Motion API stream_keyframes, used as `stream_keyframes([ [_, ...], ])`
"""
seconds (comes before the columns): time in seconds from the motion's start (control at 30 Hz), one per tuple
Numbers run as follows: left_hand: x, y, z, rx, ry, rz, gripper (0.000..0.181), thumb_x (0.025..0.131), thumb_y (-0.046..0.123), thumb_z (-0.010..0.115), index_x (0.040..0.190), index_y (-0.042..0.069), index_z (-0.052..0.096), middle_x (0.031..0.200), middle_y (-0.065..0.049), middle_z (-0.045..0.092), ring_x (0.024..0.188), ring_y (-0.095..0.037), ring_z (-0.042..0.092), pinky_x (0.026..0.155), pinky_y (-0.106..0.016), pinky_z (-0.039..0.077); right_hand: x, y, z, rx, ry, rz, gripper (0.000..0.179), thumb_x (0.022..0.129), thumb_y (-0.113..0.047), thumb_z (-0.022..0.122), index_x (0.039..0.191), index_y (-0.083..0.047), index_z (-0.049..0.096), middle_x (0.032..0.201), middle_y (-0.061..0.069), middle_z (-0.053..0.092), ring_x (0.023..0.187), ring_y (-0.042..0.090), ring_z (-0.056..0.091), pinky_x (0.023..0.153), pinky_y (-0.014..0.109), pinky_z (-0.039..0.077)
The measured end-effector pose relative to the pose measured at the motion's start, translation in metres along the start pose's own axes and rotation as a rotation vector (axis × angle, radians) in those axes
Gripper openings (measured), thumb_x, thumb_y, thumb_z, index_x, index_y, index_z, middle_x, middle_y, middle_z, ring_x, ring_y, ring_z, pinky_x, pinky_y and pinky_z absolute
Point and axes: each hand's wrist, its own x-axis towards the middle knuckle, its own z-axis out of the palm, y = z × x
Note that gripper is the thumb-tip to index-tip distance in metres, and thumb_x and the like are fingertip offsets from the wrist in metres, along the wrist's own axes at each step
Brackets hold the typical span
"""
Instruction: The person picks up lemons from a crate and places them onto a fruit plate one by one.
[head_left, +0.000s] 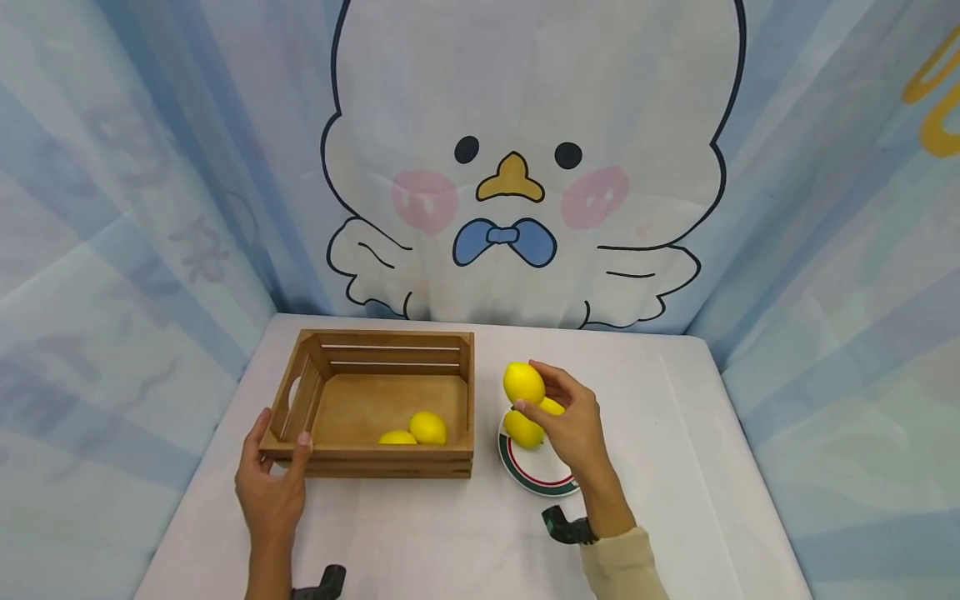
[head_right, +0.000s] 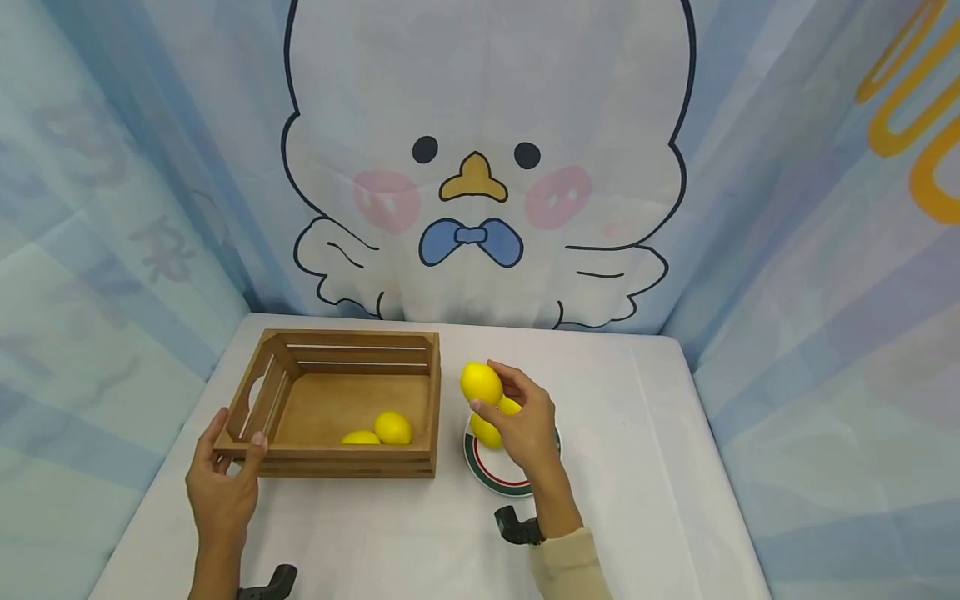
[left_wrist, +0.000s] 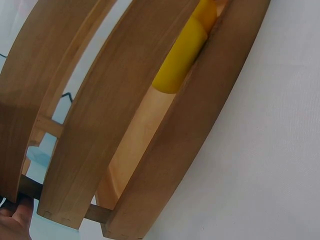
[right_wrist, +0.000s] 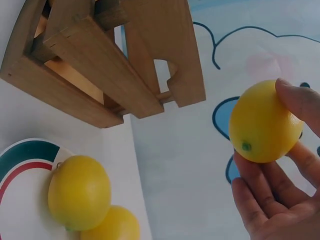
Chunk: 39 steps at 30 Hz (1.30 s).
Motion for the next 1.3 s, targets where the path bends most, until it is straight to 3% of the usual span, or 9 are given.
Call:
stream_keyframes([
  [0.43, -0.001, 0.000, 0.000, 0.011, 0.003, -0.005, 0.069, 0.099, 0.024, 0.077, 0.162, 0.025, 0.047, 0.169, 0.000, 0.045, 0.157, -0.026, 0.040, 0.129, -0.035, 0.032, -0.007, 0.018, -0.010, 0.009, 0.054, 0.039, 0.055, 0.091, -0.016, 0.085, 0.143, -0.018, 0.067, 0.141, 0.006, 0.068, 0.121, 0.030, 0.066, 0.120, 0.056, 0.045],
  [0.77, -0.001, 0.000, 0.000, 0.014, 0.000, -0.003, 0.069, 0.099, 0.026, 0.076, 0.162, 0.026, 0.047, 0.169, 0.000, 0.044, 0.158, -0.027, 0.039, 0.130, -0.040, 0.031, -0.015, 0.029, -0.016, -0.010, 0.086, 0.079, 0.055, 0.091, -0.015, 0.085, 0.143, -0.016, 0.066, 0.142, 0.008, 0.068, 0.123, 0.030, 0.065, 0.125, 0.052, 0.040],
  [0.9, -0.001, -0.001, 0.001, 0.012, -0.001, -0.001, 0.069, 0.099, 0.025, 0.077, 0.161, 0.026, 0.047, 0.169, 0.000, 0.044, 0.158, -0.026, 0.039, 0.130, -0.037, 0.032, -0.019, 0.031, -0.016, -0.032, 0.090, 0.115, 0.054, 0.092, -0.016, 0.085, 0.143, -0.018, 0.067, 0.144, 0.007, 0.067, 0.124, 0.030, 0.065, 0.125, 0.054, 0.039],
  [1.3, -0.001, 0.000, 0.001, 0.006, 0.010, 0.016, 0.068, 0.098, 0.024, 0.077, 0.160, 0.024, 0.049, 0.168, -0.001, 0.046, 0.158, -0.023, 0.039, 0.129, -0.032, 0.032, -0.034, 0.048, -0.012, -0.042, 0.085, 0.169, 0.055, 0.090, -0.012, 0.085, 0.142, -0.018, 0.068, 0.144, 0.007, 0.068, 0.123, 0.031, 0.066, 0.116, 0.057, 0.048],
])
